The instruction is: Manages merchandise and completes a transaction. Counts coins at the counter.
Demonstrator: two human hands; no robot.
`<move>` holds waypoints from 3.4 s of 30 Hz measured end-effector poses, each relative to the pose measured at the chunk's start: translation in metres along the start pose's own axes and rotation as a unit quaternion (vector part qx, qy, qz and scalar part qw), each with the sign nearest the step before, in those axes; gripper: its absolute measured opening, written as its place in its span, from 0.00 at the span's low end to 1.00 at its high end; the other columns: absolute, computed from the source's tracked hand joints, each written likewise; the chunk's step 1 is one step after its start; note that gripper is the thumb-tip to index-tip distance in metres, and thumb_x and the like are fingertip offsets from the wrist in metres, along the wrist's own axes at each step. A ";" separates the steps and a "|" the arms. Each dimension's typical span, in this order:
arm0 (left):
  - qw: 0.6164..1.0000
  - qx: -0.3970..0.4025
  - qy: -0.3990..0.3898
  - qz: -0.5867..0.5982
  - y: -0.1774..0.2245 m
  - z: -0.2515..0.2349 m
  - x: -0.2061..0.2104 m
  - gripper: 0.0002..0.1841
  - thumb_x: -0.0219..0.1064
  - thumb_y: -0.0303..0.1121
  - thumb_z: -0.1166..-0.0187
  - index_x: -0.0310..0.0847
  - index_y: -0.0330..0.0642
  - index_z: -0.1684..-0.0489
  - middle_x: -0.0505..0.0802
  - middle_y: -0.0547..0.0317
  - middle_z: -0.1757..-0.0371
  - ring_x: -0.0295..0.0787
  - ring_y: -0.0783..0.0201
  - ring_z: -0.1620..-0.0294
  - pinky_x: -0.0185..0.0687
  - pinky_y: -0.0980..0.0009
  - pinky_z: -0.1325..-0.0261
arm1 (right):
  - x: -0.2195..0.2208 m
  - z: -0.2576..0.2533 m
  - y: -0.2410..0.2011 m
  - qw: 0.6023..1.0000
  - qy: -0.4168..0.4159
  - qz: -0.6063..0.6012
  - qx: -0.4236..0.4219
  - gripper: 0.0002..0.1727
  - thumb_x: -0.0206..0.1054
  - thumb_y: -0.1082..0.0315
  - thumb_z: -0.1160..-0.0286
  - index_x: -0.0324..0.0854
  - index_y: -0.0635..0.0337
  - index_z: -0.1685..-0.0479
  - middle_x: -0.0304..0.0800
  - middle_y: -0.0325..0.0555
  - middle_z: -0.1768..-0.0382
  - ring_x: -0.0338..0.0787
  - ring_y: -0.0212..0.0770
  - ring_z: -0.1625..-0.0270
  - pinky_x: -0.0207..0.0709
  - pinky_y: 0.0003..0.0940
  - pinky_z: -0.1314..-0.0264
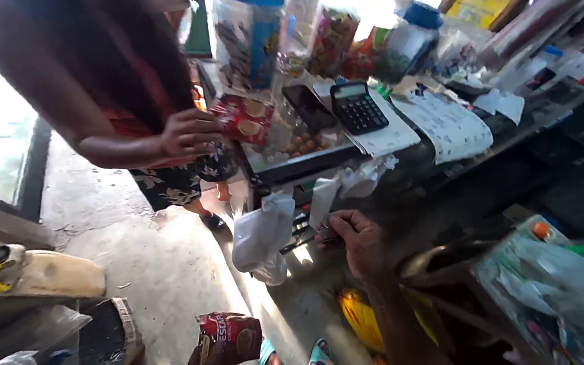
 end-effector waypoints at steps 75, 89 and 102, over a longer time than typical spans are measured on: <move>0.508 0.074 -0.858 -0.036 0.163 1.101 0.864 0.11 0.70 0.30 0.20 0.83 0.41 0.43 0.94 0.72 0.50 0.90 0.80 0.51 0.89 0.78 0.46 | -1.230 0.807 0.192 0.752 0.590 -0.295 0.014 0.18 0.63 0.50 0.18 0.90 0.52 0.57 0.95 0.32 0.61 0.93 0.28 0.55 0.89 0.31 0.48; 0.610 0.075 -0.787 -0.063 0.233 1.317 1.249 0.10 0.61 0.32 0.12 0.82 0.36 0.44 0.95 0.69 0.61 0.93 0.76 0.64 0.92 0.76 0.59 | -1.666 0.768 0.138 0.851 0.496 -0.134 0.113 0.12 0.63 0.62 0.17 0.90 0.59 0.55 0.92 0.31 0.68 0.87 0.23 0.70 0.84 0.23 0.68; 0.656 -0.016 -0.754 -0.033 0.322 1.375 1.590 0.17 0.65 0.34 0.14 0.80 0.31 0.34 0.96 0.60 0.57 0.94 0.71 0.64 0.93 0.71 0.57 | -2.054 0.585 0.026 0.894 0.413 -0.003 0.172 0.08 0.67 0.67 0.22 0.90 0.61 0.57 0.93 0.32 0.67 0.91 0.23 0.64 0.88 0.24 0.56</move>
Point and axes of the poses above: each hand's wrist, its own z-axis away from the middle knuckle, its own x-axis out of the palm, y = z × x, the point moved 2 cm from there along -z, towards the middle knuckle
